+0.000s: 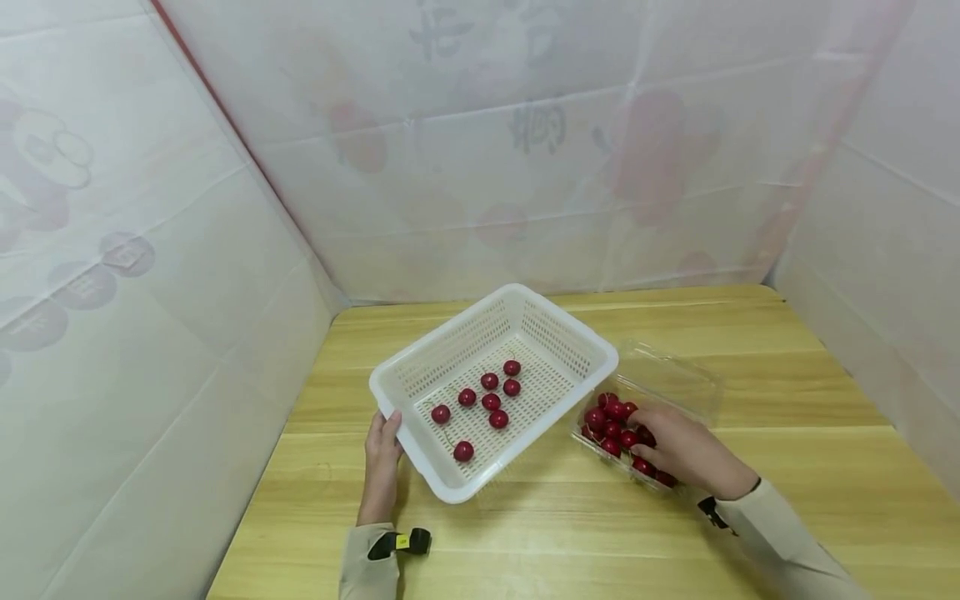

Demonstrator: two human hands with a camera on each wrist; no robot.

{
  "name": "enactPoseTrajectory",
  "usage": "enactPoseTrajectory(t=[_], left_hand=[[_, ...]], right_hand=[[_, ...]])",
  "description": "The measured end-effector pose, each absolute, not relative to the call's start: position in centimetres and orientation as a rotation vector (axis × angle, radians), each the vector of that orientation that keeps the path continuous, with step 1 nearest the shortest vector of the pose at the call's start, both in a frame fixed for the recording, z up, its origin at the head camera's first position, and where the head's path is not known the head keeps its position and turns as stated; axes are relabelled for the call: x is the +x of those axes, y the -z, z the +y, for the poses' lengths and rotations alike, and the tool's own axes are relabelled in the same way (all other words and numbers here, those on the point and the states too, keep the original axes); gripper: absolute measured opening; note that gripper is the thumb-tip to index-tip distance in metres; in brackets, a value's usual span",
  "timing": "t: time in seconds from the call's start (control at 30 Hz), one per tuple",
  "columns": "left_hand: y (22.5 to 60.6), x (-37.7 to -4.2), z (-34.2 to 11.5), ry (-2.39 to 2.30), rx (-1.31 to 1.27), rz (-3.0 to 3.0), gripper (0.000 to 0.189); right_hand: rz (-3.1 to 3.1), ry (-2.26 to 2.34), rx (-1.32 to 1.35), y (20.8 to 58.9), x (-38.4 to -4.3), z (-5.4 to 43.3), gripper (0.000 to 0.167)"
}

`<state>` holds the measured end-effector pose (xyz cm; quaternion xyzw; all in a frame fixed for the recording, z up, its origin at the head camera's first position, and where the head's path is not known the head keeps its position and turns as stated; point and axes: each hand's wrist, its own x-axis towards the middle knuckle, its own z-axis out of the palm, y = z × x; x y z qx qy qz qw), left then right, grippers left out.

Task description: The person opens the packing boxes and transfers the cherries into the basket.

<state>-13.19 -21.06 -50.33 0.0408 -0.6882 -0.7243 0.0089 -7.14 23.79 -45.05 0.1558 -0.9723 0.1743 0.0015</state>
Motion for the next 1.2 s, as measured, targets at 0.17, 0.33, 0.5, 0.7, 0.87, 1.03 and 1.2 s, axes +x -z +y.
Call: enactPoseTrajectory(t=[0.17, 0.33, 0.5, 0.7, 0.87, 1.03, 1.2], left_hand=[[50.4, -13.3, -20.9, 2.252, 0.12, -2.151, 0.06], [50.5, -13.3, -20.8, 2.256, 0.114, -2.147, 0.06], [50.2, -13.3, -20.9, 2.253, 0.084, -2.154, 0.058], [50.0, -13.4, -21.0, 2.257, 0.075, -2.119, 0.059], [50.3, -13.5, -21.0, 2.268, 0.079, -2.12, 0.058], [50.3, -13.3, -21.0, 2.271, 0.09, -2.124, 0.057], [50.3, -13.2, -21.0, 2.269, 0.081, -2.132, 0.056]], right_hand=[[-3.042, -0.618, 0.449, 45.7, -7.5, 23.8, 0.023], [-3.009, -0.626, 0.455, 45.5, -7.3, 24.0, 0.022], [-2.98, -0.651, 0.433, 44.4, -6.9, 24.6, 0.027], [-2.953, -0.677, 0.472, 43.7, -7.0, 25.1, 0.031], [-2.98, -0.696, 0.491, 43.8, -6.8, 25.4, 0.031], [-2.984, -0.724, 0.498, 43.1, -6.6, 25.6, 0.042], [-2.988, -0.761, 0.482, 41.5, -7.0, 26.0, 0.045]])
